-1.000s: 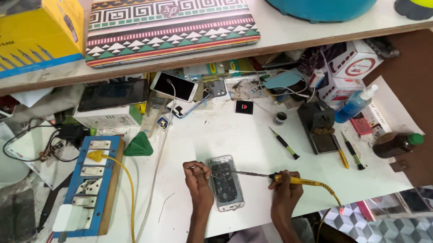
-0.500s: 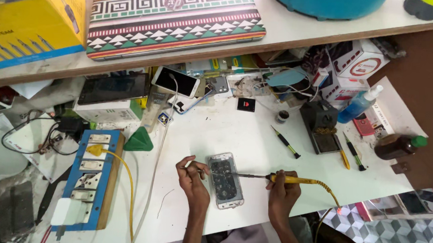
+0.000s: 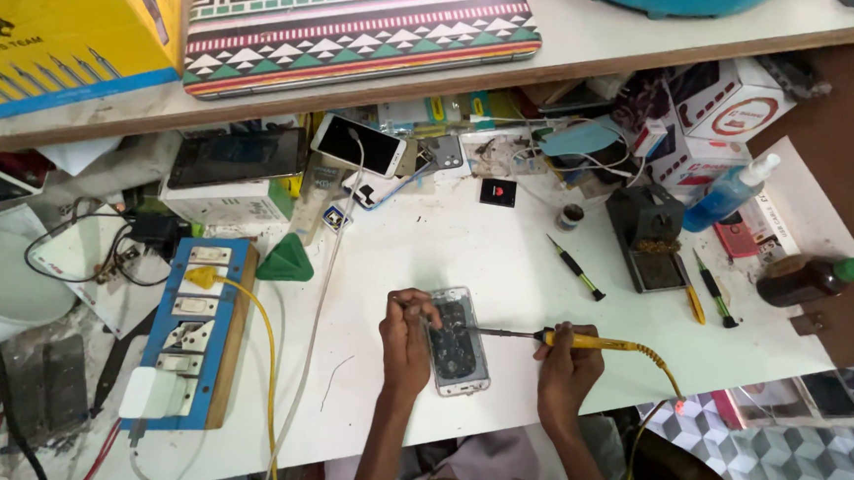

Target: The person uses a soldering iron and tweezers to work on a disassembled smartphone motherboard. They repeatedly apply heat and solder to specific points on the circuit board while holding the device steady.

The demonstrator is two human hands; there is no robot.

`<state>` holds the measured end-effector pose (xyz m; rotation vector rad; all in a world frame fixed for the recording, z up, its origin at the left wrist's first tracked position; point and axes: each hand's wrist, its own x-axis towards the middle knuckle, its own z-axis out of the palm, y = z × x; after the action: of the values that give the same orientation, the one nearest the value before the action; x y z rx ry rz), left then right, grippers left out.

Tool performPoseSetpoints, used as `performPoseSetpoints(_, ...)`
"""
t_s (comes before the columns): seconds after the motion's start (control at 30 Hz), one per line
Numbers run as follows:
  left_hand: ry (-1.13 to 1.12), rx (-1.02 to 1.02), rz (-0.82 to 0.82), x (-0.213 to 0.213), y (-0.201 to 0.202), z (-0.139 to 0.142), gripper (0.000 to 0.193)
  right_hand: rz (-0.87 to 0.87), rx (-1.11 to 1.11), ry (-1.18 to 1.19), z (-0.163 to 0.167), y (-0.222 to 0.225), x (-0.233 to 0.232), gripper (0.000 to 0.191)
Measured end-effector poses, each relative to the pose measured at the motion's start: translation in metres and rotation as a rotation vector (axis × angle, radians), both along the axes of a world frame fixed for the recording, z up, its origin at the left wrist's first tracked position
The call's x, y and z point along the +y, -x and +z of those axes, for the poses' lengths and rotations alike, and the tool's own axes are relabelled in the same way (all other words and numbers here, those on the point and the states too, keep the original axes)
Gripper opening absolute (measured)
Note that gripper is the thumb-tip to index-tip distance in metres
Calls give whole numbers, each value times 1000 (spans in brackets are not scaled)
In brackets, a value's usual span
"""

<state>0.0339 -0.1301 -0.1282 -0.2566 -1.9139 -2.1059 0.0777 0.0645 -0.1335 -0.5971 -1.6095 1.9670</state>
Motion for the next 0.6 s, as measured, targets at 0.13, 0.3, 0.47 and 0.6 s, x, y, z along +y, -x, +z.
performPoseSetpoints(0.13,-102,15,110,6,4,-9,18,-23,11,-2,0,3,1,20)
performPoseSetpoints(0.3,-184,33,96,5,5,-22,22,15,51,-17,5,3,-2,23)
performPoseSetpoints(0.47,-291,50,96,3,4,-28,20,21,35,-40,9,3,-6,22)
performPoseSetpoints(0.6,-289,69,104,1,4,-27,17,28,6,-86,9,3,-9,24)
